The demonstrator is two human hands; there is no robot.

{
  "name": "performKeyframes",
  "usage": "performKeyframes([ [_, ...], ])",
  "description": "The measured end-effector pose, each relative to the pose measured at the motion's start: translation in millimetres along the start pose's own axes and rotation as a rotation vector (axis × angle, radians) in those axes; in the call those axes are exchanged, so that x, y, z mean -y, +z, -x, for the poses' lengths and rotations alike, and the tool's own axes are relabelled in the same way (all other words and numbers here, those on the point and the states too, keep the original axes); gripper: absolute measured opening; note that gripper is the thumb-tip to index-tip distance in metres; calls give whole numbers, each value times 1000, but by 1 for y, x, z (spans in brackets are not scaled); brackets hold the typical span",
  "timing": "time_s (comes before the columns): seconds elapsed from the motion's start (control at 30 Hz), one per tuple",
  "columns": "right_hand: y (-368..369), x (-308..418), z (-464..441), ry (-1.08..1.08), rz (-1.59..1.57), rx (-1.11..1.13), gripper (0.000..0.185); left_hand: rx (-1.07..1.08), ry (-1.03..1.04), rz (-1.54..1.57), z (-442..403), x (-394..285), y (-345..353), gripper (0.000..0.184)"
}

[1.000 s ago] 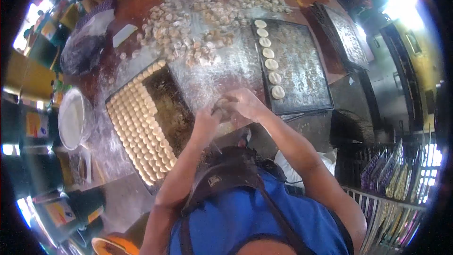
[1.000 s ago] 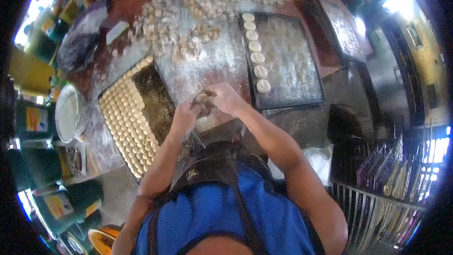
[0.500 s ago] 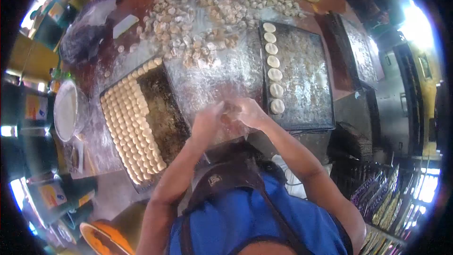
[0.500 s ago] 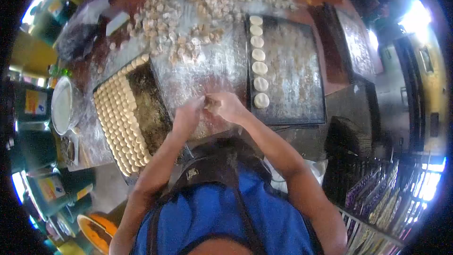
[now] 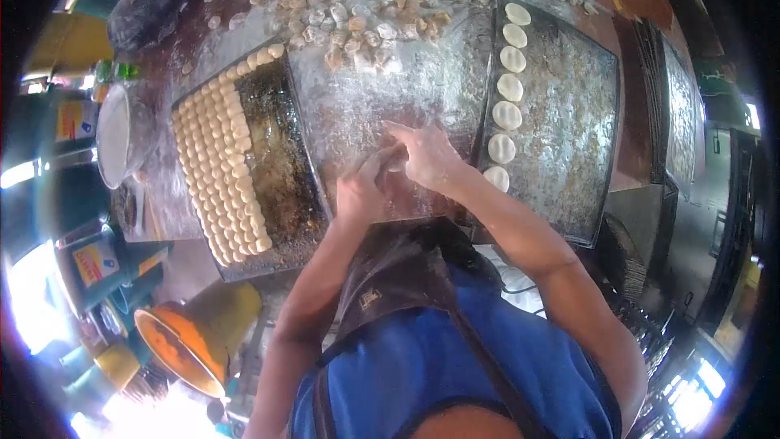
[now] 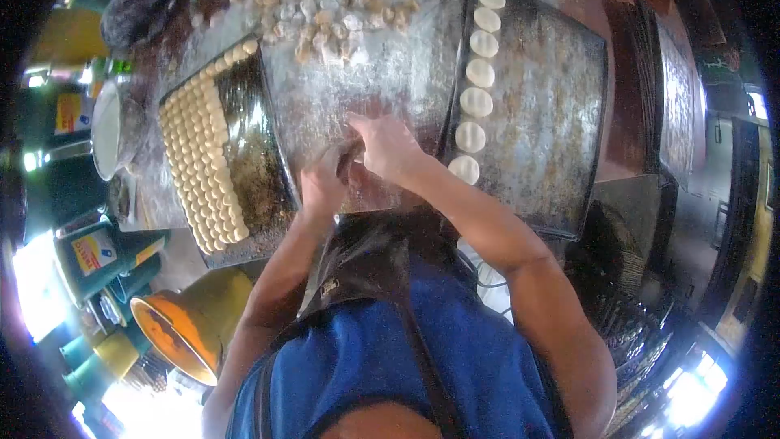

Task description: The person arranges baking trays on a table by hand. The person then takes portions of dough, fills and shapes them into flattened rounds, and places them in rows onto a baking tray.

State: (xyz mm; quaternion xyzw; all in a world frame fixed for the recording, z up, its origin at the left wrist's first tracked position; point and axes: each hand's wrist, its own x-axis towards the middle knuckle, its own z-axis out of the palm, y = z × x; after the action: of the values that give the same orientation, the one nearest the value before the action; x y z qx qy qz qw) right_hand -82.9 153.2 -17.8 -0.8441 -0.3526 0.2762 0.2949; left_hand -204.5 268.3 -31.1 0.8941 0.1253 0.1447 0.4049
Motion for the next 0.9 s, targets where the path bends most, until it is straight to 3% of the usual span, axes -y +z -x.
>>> performKeyframes([
  [0.07, 12, 1, -3, -78, 151, -107, 44, 10, -39, 0, 16, 6, 2, 39],
  [0.13, -1, 20, -16, -29, 375, 194, 42, 143, -84, 139, 21, 9, -15, 40],
  [0.17, -23, 45, -18, 24, 246, 257, 46, 89, 80, -147, 19, 16, -30, 38],
  [0.2, -13, 51, -21, 23, 251, 244, 46, 83, 94, -147, 18, 25, -43, 38],
  [0.27, 28, 41, -35, -125, 388, -392, 52, -29, -281, -65, 13, 51, -67, 39],
  [0.3, 63, 24, -41, -198, 686, -576, 60, -55, -223, -51, 6, 70, -79, 33],
  [0.33, 66, 29, -40, -186, 705, -591, 60, -76, -214, -169, -1, 75, -96, 28],
  [0.37, 64, 32, -38, -52, 621, -472, 60, -30, -238, -371, -7, 78, -115, 26],
  [0.4, 58, 31, -33, 88, 536, -359, 60, -169, -243, -295, -10, 103, -120, 25],
  [0.43, 50, 30, -23, 122, 571, -381, 60, -177, -430, -388, -16, 75, -142, 25],
  [0.47, 42, 29, -11, 190, 470, -224, 52, -216, -217, -603, -13, 120, -148, 23],
  [0.5, 33, 27, 0, 252, 360, -73, 44, -166, -223, -605, -14, 165, -153, 23],
  [0.53, 24, 26, 9, 304, 240, 75, 36, 49, -423, -651, -19, 156, -167, 24],
  [0.57, 20, 21, 17, 318, 259, 59, 36, -17, -431, -617, -22, 149, -172, 23],
  [0.63, 17, 11, 31, 5, 46, 125, 38, -30, -417, -600, -33, 147, -178, 23],
  [0.67, 6, 3, 34, 11, 46, 120, 38, -42, -418, -603, -36, 143, -180, 23],
  [0.7, -19, -4, 33, 47, 10, -5, 35, -43, -411, -601, -40, 133, -181, 23],
  [0.73, -48, -13, 32, 79, -26, -128, 35, -207, -393, -399, -43, 119, -181, 25],
  [0.77, -76, -22, 34, 151, -93, -495, 31, -365, -376, -197, -46, 105, -177, 27],
  [0.8, -133, -10, 39, 209, -32, -467, 29, -362, -384, -205, -50, 89, -171, 27],
  [0.83, -161, -30, 29, 222, 66, -801, 28, -279, -473, -73, -60, 71, -162, 30],
  [0.87, -187, -53, 16, 191, 140, -958, 26, -199, -557, 58, -68, 55, -149, 33],
  [0.9, -209, -76, 1, 163, 214, -1112, 25, -188, -481, 271, -70, 41, -124, 33],
])
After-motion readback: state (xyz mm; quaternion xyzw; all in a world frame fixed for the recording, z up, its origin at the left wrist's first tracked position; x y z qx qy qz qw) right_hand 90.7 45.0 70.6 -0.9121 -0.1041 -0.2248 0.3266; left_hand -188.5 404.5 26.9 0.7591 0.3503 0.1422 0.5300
